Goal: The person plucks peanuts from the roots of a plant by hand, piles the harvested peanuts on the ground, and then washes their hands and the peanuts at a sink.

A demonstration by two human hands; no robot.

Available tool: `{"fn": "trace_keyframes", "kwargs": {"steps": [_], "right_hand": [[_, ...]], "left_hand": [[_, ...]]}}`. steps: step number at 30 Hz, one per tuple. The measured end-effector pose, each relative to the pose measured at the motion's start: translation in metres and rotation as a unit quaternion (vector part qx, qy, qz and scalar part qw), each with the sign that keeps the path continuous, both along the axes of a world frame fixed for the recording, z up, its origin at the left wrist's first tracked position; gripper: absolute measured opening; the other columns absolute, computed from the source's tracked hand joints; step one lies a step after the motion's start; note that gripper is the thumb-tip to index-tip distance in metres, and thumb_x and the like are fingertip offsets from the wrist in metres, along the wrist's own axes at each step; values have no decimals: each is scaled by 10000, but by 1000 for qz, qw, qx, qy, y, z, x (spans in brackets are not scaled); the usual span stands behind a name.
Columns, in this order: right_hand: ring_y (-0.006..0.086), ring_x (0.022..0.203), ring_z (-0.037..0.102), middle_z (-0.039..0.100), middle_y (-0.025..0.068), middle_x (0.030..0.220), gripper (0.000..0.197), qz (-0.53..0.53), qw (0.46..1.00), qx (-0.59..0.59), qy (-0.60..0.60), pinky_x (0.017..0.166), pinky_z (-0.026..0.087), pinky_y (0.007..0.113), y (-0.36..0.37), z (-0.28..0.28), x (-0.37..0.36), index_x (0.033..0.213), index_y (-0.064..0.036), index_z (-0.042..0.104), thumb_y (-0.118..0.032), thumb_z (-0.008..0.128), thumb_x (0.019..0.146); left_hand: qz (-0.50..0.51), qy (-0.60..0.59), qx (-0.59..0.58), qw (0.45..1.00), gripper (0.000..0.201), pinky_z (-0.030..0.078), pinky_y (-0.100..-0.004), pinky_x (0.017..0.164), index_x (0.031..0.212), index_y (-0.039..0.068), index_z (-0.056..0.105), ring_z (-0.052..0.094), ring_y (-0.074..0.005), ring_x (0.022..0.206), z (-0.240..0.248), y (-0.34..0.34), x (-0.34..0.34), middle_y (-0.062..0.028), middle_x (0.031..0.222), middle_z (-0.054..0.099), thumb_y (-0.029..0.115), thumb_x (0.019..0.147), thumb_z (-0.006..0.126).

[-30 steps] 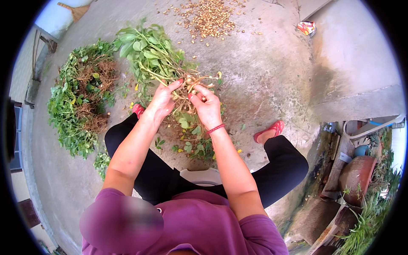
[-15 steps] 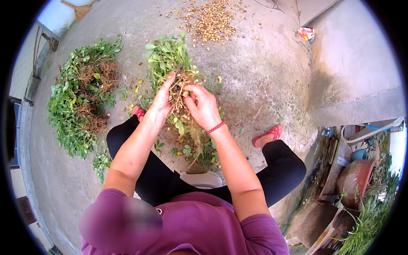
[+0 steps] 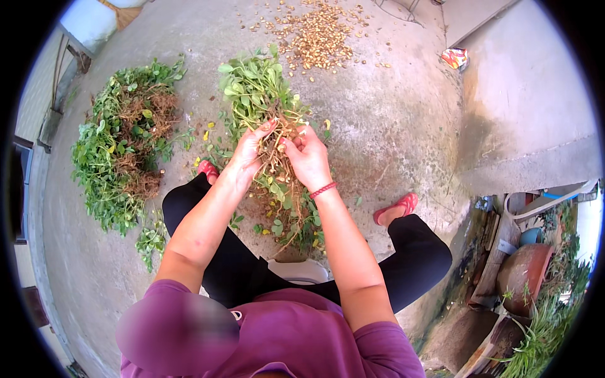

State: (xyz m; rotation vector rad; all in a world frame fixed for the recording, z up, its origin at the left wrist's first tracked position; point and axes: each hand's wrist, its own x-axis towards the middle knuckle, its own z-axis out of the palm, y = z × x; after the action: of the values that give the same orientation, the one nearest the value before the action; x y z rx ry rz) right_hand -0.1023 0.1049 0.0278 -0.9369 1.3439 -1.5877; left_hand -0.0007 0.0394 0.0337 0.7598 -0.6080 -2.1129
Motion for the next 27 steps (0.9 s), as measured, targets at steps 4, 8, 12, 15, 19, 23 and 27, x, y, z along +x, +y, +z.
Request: {"fn": "trace_keyframes", "kwargs": {"steps": [4, 8, 12, 15, 19, 23, 27], "right_hand": [[26, 505, 401, 453, -10, 559, 106, -4, 992, 107, 71, 423, 323, 188, 0, 5, -2, 779, -23, 434, -88, 511, 746], [169, 506, 476, 486, 82, 566, 76, -77, 989, 57, 109, 464, 376, 285, -4, -4, -7, 778, -19, 429, -53, 481, 733], [353, 603, 516, 514, 208, 648, 112, -80, 874, 63, 475, 540, 427, 397, -13, -6, -13, 782, -1, 402, -91, 442, 730], [363, 653, 530, 527, 223, 646, 168, -91, 832, 187, 515, 577, 439, 394, -18, -34, -56, 795, 25, 406, -132, 418, 738], [171, 516, 462, 515, 71, 608, 80, 4, 985, 161, 61, 460, 384, 257, 7, -13, -57, 768, -21, 451, -80, 404, 739], [26, 461, 329, 405, -66, 546, 96, 107, 980, 114, -122, 414, 250, 154, 19, 26, -19, 819, -48, 531, -108, 479, 763], [3, 463, 295, 378, -83, 510, 120, 28, 978, 62, 197, 405, 251, 155, 14, 21, 8, 805, -54, 549, -93, 589, 698]], "left_hand": [[-12, -29, 39, 999, 265, 480, -294, 608, 931, 40, 491, 555, -170, 703, 1, -4, 1, -72, 832, 561, 215, 737, 535], [-49, -4, 73, 996, 260, 481, -294, 588, 903, 59, 510, 560, -170, 691, 9, -2, 1, -72, 820, 572, 267, 746, 514], [-84, -36, 107, 990, 237, 482, -304, 563, 910, 57, 509, 563, -172, 645, -12, -11, 6, -70, 796, 577, 228, 745, 509], [-127, -1, 82, 988, 238, 480, -322, 581, 941, 56, 503, 561, -174, 680, -21, -12, 9, -73, 831, 571, 211, 763, 474], [-126, -25, 102, 986, 295, 471, -338, 615, 976, 55, 495, 557, -183, 717, -17, -15, 18, -75, 870, 563, 266, 780, 432], [-41, -66, 78, 994, 297, 467, -328, 639, 967, 60, 494, 553, -183, 724, -5, -11, 12, -69, 868, 563, 266, 754, 486], [-20, -28, 33, 999, 244, 472, -296, 617, 931, 35, 498, 554, -167, 729, -5, -10, 8, -80, 849, 564, 218, 770, 479]]}}
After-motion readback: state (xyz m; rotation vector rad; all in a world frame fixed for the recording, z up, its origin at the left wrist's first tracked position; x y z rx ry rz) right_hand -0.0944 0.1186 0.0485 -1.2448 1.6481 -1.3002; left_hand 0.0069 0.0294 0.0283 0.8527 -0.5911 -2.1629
